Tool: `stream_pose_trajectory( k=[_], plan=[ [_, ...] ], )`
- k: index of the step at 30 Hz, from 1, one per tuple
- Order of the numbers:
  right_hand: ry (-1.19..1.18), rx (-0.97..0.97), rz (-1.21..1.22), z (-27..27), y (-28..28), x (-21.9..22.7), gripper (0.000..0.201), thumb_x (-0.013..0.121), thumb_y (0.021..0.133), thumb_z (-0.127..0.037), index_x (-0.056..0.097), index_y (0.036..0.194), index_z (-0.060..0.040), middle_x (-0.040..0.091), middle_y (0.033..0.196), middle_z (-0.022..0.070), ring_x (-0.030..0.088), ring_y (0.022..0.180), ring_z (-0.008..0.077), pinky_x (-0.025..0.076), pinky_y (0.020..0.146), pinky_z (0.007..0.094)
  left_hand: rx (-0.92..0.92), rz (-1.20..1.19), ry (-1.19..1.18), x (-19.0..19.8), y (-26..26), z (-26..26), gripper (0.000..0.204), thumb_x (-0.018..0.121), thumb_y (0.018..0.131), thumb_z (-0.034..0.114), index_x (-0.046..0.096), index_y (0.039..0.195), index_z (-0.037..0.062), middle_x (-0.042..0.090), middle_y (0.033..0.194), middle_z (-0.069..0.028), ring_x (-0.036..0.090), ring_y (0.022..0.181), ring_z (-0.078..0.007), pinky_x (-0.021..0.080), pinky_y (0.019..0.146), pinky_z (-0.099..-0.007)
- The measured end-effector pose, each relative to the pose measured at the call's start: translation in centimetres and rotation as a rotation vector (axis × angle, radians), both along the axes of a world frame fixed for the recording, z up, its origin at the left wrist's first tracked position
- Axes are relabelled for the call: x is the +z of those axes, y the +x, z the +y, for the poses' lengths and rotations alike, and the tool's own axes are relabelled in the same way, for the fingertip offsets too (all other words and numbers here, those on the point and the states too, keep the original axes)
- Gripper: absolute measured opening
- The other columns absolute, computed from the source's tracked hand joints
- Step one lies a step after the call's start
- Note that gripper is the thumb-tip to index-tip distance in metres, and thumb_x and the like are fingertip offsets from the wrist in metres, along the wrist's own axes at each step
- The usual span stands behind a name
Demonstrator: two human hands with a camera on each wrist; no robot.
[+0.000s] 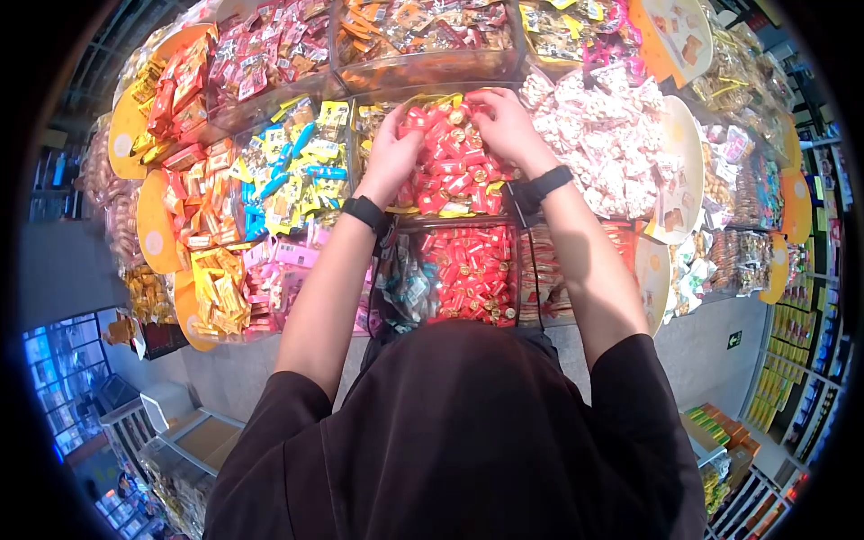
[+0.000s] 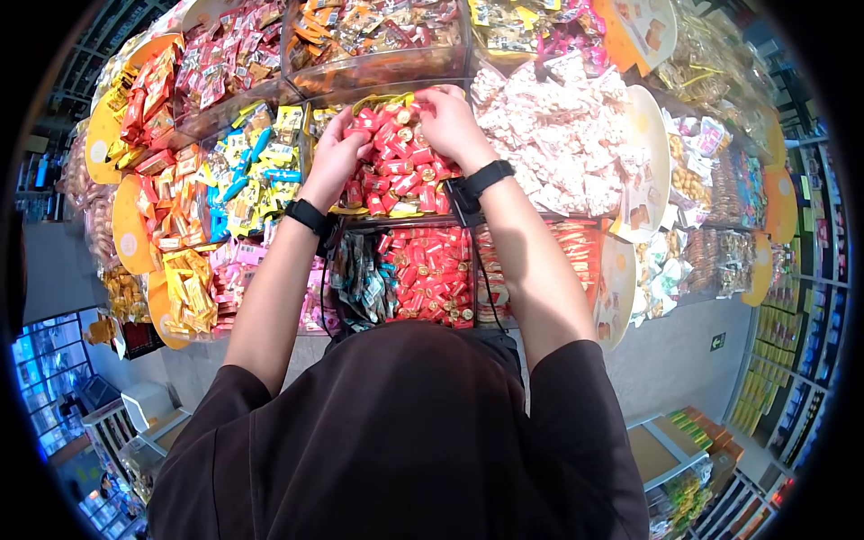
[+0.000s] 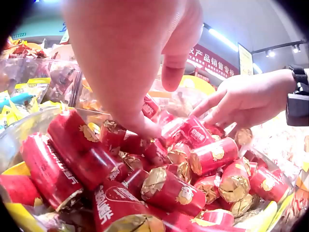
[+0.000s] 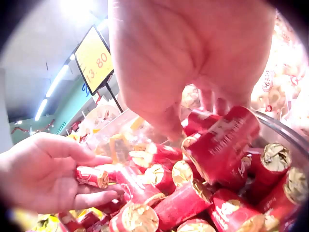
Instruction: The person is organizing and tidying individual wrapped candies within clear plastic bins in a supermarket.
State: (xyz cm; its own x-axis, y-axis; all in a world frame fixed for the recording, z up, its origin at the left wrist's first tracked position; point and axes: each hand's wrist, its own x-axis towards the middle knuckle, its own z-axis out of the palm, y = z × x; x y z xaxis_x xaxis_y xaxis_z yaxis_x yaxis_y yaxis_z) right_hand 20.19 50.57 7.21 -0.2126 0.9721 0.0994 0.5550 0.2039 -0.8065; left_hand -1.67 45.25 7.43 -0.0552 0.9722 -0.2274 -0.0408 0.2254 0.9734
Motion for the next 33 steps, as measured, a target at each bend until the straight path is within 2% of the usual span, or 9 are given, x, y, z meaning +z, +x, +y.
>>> stream_pose_trajectory(
  k=[5, 10, 15, 19, 22, 25, 26, 29, 33],
  plan=[
    [0.123, 0.087, 0.038, -0.3, 1.1, -0.1, 0.037, 0.053, 0.1, -0.008, 0.069, 0.132, -0.0098, 0.057, 0.144, 0.0217, 0.057, 0.133, 0.0349, 0.045, 0.11, 0.0383, -0.039, 0.046, 0.177, -0.9, -1.0, -0.8, 0.071, 0.046, 0.096, -0.005, 0.026, 0.164, 0.0032, 0.053, 0.15, -0.0177, 0.061, 0.118, -0.0159, 0.051, 0.095, -0.0281],
    [0.174, -0.072, 0.243, -6.5, 2.5, 3.5, 0.021, 0.055, 0.095, -0.001, 0.073, 0.107, -0.0022, 0.065, 0.093, 0.0101, 0.061, 0.082, 0.0187, 0.049, 0.075, 0.0306, -0.087, 0.234, 0.31, -0.3, -2.6, -2.6, 0.072, 0.047, 0.092, -0.007, 0.034, 0.162, 0.0065, 0.048, 0.157, -0.017, 0.06, 0.121, -0.0157, 0.052, 0.092, -0.0286],
    [-0.288, 0.215, 0.23, -15.3, 4.5, 2.5, 0.015, 0.058, 0.095, -0.003, 0.067, 0.107, -0.0021, 0.065, 0.091, 0.004, 0.056, 0.075, 0.0081, 0.047, 0.067, 0.0253, 0.005, 0.157, 0.339, 0.2, -2.5, -7.3, 0.059, 0.048, 0.092, -0.009, 0.046, 0.151, 0.0007, 0.056, 0.147, -0.0168, 0.061, 0.118, -0.0176, 0.051, 0.1, -0.0301],
    [-0.6, 0.371, -0.187, -20.8, 4.3, -3.9, 0.029, 0.06, 0.089, -0.006, 0.064, 0.118, 0.0005, 0.069, 0.112, 0.0249, 0.069, 0.1, 0.0353, 0.055, 0.087, 0.0447, -0.14, -0.019, 0.155, -2.3, -1.3, -13.6, 0.041, 0.048, 0.094, -0.01, 0.059, 0.132, 0.0011, 0.066, 0.125, -0.0068, 0.064, 0.107, -0.0149, 0.054, 0.095, -0.0308],
    [-0.245, 0.488, -0.422, -24.5, 3.5, -10.8, 0.046, 0.07, 0.081, -0.007, 0.061, 0.126, -0.0016, 0.063, 0.124, 0.0254, 0.06, 0.123, 0.0404, 0.053, 0.1, 0.0467, -0.441, 0.232, 0.083, -4.2, 0.6, -18.2, 0.038, 0.05, 0.093, -0.006, 0.062, 0.128, 0.0004, 0.069, 0.118, -0.0092, 0.067, 0.104, -0.0184, 0.055, 0.09, -0.0326],
    [-0.364, 0.666, -0.622, -26.1, 2.4, -10.6, 0.053, 0.079, 0.076, -0.011, 0.062, 0.126, -0.0032, 0.062, 0.123, 0.0248, 0.058, 0.127, 0.04, 0.053, 0.099, 0.0487, -0.914, 0.536, -0.084, -5.5, 1.3, -20.6, 0.038, 0.055, 0.091, 0.001, 0.062, 0.129, -0.0008, 0.069, 0.119, -0.0161, 0.068, 0.108, -0.0255, 0.055, 0.092, -0.0372],
    [-0.342, 0.69, -0.758, -26.8, 2.1, -11.0, 0.061, 0.086, 0.071, -0.016, 0.062, 0.126, -0.005, 0.06, 0.126, 0.0242, 0.063, 0.118, 0.041, 0.055, 0.095, 0.05, -0.955, 0.609, -0.124, -6.1, 1.4, -21.7, 0.04, 0.056, 0.089, -0.001, 0.063, 0.128, -0.0012, 0.068, 0.121, -0.0229, 0.066, 0.113, -0.0343, 0.053, 0.097, -0.0422],
    [-0.527, 0.656, -0.76, -28.5, 2.7, -12.6, 0.062, 0.087, 0.072, -0.019, 0.062, 0.128, -0.0071, 0.06, 0.125, 0.0235, 0.069, 0.105, 0.0415, 0.057, 0.089, 0.05, -0.959, 0.713, 0.025, -9.1, 1.0, -23.7, 0.045, 0.056, 0.085, -0.004, 0.063, 0.129, -0.0008, 0.066, 0.123, -0.0251, 0.063, 0.118, -0.0401, 0.051, 0.101, -0.0455],
    [-0.356, 0.712, -0.699, -29.6, 4.4, -15.7, 0.049, 0.078, 0.082, -0.022, 0.062, 0.126, -0.0053, 0.061, 0.123, 0.024, 0.072, 0.094, 0.0417, 0.058, 0.082, 0.0508, -1.016, 1.024, 0.225, -9.3, 0.8, -25.4, 0.033, 0.061, 0.083, 0.001, 0.066, 0.115, 0.0001, 0.067, 0.107, -0.0204, 0.065, 0.107, -0.0388, 0.053, 0.094, -0.0474]
  ],
)
